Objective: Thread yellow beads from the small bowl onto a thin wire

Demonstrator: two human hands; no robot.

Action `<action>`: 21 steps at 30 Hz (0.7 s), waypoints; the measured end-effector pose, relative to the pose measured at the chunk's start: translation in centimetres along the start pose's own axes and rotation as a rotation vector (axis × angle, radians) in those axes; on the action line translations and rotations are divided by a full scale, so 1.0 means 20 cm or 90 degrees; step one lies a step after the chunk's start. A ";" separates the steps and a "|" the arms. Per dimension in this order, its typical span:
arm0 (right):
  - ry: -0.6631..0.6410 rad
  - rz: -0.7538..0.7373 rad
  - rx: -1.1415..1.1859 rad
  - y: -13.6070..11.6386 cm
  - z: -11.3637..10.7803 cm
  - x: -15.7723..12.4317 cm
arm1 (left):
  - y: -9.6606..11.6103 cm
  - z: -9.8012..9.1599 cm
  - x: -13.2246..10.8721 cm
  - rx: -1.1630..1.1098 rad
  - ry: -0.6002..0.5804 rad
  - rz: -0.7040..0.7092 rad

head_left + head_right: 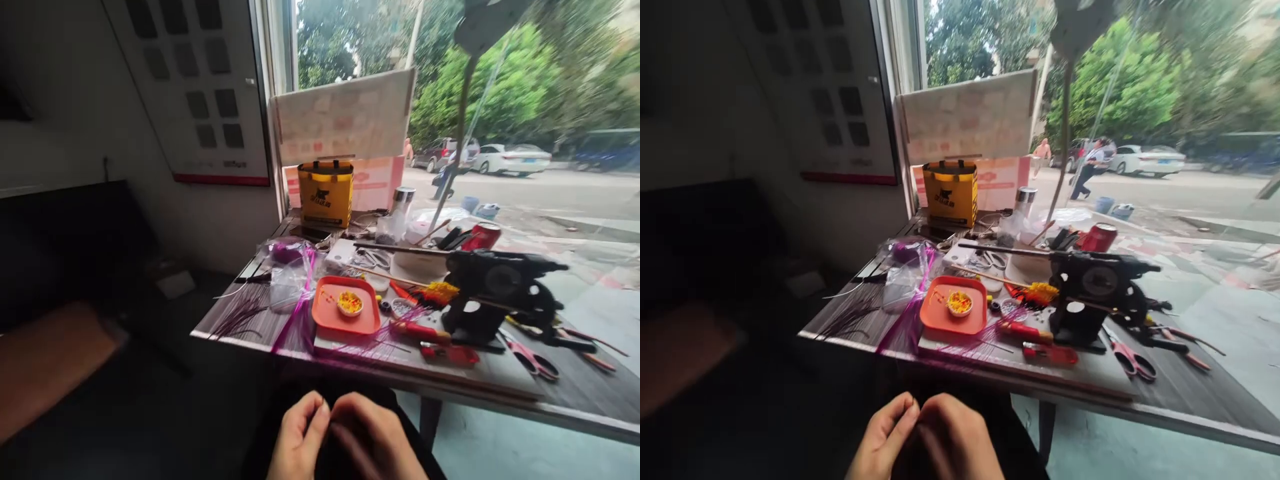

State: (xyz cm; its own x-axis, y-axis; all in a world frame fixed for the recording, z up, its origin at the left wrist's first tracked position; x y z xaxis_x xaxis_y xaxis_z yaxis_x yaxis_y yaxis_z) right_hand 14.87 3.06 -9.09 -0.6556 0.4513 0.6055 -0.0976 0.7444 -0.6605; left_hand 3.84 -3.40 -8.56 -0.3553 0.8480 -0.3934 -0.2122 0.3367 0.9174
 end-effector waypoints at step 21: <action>0.076 -0.268 -0.088 -0.05 -0.03 0.02 | 0.03 0.04 -0.02 -0.041 -0.105 -0.031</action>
State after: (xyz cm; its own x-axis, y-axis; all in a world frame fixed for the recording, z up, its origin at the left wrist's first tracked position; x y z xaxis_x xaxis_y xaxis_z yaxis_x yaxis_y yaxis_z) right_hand 15.10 2.77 -8.01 -0.4889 0.1429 0.8606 -0.2303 0.9304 -0.2852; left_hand 4.54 -3.35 -7.81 -0.1898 0.8891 -0.4166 -0.2849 0.3561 0.8899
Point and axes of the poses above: each hand's wrist, its own x-axis towards the middle knuckle, its own z-axis out of the palm, y = z × x, the point moved 2 cm from there along x, towards the middle knuckle, and after that the axes turned 14 degrees about -z, right-handed, at the moved point
